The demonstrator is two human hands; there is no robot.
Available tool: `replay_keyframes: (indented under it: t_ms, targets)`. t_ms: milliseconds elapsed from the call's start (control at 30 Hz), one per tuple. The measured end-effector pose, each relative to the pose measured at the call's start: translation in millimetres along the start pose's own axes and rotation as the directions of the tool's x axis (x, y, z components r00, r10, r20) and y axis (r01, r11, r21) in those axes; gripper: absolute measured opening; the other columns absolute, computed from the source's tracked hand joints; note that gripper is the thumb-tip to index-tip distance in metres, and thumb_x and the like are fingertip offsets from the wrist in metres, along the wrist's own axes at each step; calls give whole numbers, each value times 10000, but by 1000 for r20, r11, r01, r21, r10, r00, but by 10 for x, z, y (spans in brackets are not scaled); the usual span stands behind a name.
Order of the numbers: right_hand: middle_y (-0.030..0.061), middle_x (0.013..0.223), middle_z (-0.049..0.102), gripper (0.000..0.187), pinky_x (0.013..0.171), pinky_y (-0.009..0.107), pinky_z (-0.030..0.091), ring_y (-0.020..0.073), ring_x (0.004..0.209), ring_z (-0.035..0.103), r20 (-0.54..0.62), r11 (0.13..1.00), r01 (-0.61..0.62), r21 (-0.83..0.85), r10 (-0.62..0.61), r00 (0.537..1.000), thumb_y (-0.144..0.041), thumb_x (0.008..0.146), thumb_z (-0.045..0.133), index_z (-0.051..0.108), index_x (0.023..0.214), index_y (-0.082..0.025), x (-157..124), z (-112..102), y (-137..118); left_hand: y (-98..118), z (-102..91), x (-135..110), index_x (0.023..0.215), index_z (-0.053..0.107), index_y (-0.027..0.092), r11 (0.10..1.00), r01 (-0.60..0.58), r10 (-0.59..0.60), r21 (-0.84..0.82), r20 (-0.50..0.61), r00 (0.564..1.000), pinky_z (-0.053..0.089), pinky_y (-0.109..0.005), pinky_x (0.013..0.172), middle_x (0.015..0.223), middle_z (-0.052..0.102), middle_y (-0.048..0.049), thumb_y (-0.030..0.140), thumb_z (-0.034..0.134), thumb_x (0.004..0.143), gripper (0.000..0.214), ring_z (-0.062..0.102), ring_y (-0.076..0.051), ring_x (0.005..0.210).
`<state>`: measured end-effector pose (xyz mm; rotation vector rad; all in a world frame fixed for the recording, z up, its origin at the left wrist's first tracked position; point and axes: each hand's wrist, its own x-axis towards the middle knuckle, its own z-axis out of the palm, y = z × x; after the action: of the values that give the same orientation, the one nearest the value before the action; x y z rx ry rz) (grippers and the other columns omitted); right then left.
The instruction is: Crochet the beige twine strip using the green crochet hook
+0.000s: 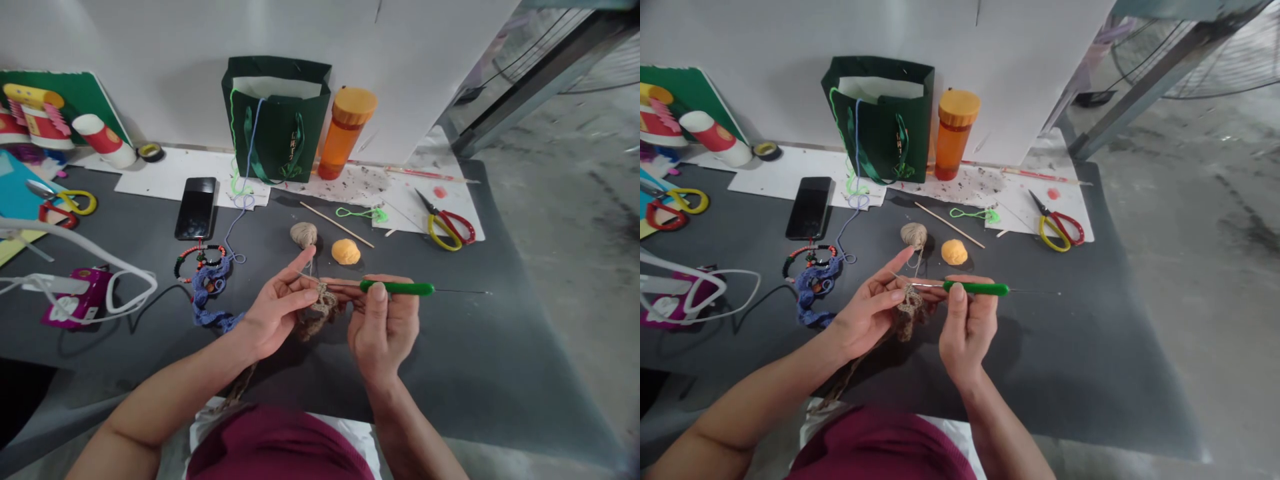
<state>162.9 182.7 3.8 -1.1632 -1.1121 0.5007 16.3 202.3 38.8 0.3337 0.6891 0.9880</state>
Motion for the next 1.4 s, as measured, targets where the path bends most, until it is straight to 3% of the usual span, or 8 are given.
replay_keyframes:
  t_ms: [167,367,533,700,933,1133,1233,1400]
  targets:
    - [23,804,728,162,659,341,618,194,717,744,64,995,-41,86,35,997,-298,1046,468,612,1109,-257,14,13,70,-9,-5,3,1215,758,254,1000,-9,9,15,0,1000,479,-246,804,773,698,42,135,882,676,566,615,-89,731]
    - [11,858,759,62,608,261,620,150,684,751,170,968,-196,160,168,971,-293,971,639,665,985,-238,-11,51,-38,-27,25,-22,1205,767,328,998,-45,42,53,51,998,494,-263,855,886,755,33,147,887,685,564,650,-102,794]
    - [11,884,801,95,650,249,632,148,735,777,187,999,16,46,-24,982,-195,959,647,715,1002,-246,36,44,-122,-31,35,-16,1156,789,301,990,-118,119,77,-14,993,508,-255,844,856,765,22,191,913,672,511,660,-112,816]
    - [39,1003,829,236,726,346,654,199,844,797,254,930,366,-34,-346,903,-97,896,696,748,1043,-274,82,75,-180,-35,11,-2,1247,737,258,993,-90,94,75,-43,995,489,-208,757,689,669,73,159,920,658,625,606,-61,678]
    - [20,851,810,80,654,307,632,173,710,771,87,1000,25,1,-25,996,-200,941,666,715,992,-236,-11,67,-144,-11,-15,7,1272,724,252,999,10,-9,36,-42,999,475,-253,811,721,688,64,154,921,646,664,630,-86,711]
    - [-8,759,734,59,443,231,518,122,508,673,17,999,35,12,-35,999,-278,984,614,656,965,-240,35,52,-141,4,-7,15,1139,789,256,1000,-9,9,21,-28,1000,430,-228,721,657,639,75,151,927,627,541,550,-57,635]
    - [-20,708,721,79,453,260,529,143,485,671,67,988,-96,124,89,994,-314,1004,582,626,971,-257,65,49,-83,7,-7,17,1132,793,242,999,7,-6,32,-12,1000,444,-256,749,678,644,59,160,904,647,505,550,-74,648]
    - [-37,627,723,147,717,376,629,191,590,739,231,877,-341,340,273,934,-345,1029,525,623,954,-265,107,66,-3,5,-18,31,1156,786,245,996,83,-85,19,72,994,491,-330,819,792,726,-5,176,868,660,508,663,-161,802]
